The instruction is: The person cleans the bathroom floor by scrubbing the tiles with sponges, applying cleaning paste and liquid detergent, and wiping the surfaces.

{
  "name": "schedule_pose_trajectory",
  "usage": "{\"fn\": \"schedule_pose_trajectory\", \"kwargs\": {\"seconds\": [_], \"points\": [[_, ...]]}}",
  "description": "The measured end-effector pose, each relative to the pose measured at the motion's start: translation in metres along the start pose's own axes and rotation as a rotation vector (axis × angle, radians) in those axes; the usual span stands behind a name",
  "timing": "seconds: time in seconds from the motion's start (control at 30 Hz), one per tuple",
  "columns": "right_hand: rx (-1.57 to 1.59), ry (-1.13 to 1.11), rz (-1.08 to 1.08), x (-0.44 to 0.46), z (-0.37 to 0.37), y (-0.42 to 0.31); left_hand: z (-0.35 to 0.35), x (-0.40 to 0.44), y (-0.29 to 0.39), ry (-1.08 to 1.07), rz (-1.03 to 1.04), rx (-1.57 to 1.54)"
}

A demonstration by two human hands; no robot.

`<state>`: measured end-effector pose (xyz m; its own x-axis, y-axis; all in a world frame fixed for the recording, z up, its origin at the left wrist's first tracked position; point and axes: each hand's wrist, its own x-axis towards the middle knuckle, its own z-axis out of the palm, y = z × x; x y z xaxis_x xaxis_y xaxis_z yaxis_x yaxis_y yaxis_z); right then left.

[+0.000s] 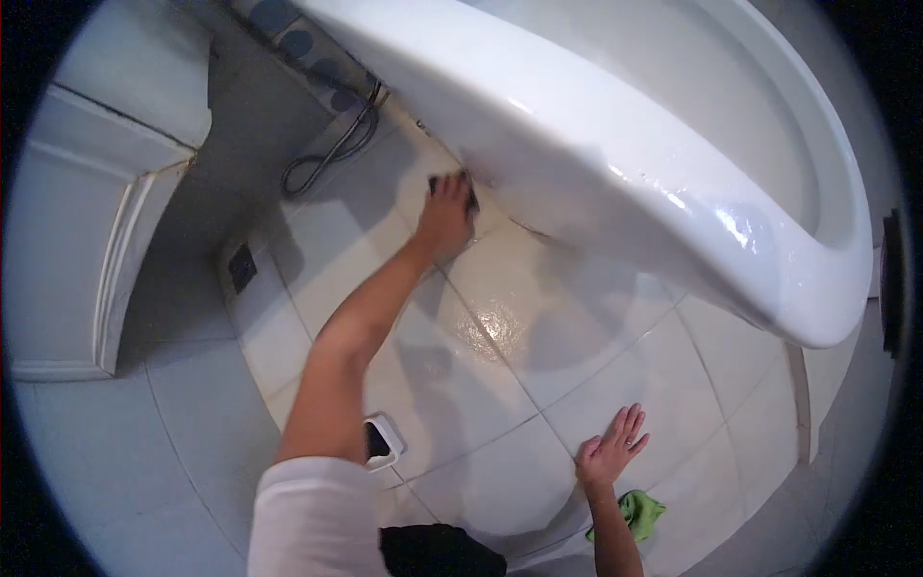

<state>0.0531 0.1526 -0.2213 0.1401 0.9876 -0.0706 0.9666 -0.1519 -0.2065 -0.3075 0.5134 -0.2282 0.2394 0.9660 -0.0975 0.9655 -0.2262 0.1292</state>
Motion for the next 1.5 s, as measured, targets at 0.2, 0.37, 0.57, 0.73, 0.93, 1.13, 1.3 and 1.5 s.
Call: {"fn": "schedule_pose_trajectory", "kwargs": {"seconds": [0.2, 0.37, 0.57, 0.73, 0.93, 1.13, 1.3, 1.5], "points": [[-0.005, 0.016, -0.017, 0.001, 0.0, 0.0, -0.007, 0.006, 0.002, 0.033, -0.219, -0.047], [0.015, -0.004, -0.016, -0.006, -0.001, 0.004, 0.017, 0.037, 0.001, 0.015, -0.311, -0.047], [0.016, 0.001, 0.002, -0.001, 0.0, 0.002, 0.038, -0.166, 0.177, 0.026, 0.376, 0.125], [0.027, 0.015, 0.012, -0.001, 0.002, 0.0, 0.054, -0.189, 0.171, 0.135, 0.253, 0.097], [0.025, 0.049, 0.006, -0.002, 0.003, 0.001, 0.03, -0.155, 0.159, 0.096, 0.134, -0.013], [0.027, 0.008, 0.026, 0.0, 0.0, 0.0, 0.02, -0.123, 0.151, 0.199, 0.071, -0.05], [0.044, 0.058, -0.007, -0.002, 0.004, 0.002, 0.04, -0.179, 0.203, 0.13, 0.29, -0.092], [0.03, 0.028, 0.004, -0.001, 0.004, 0.006, 0.021, -0.104, 0.141, 0.321, 0.014, 0.031]]}}
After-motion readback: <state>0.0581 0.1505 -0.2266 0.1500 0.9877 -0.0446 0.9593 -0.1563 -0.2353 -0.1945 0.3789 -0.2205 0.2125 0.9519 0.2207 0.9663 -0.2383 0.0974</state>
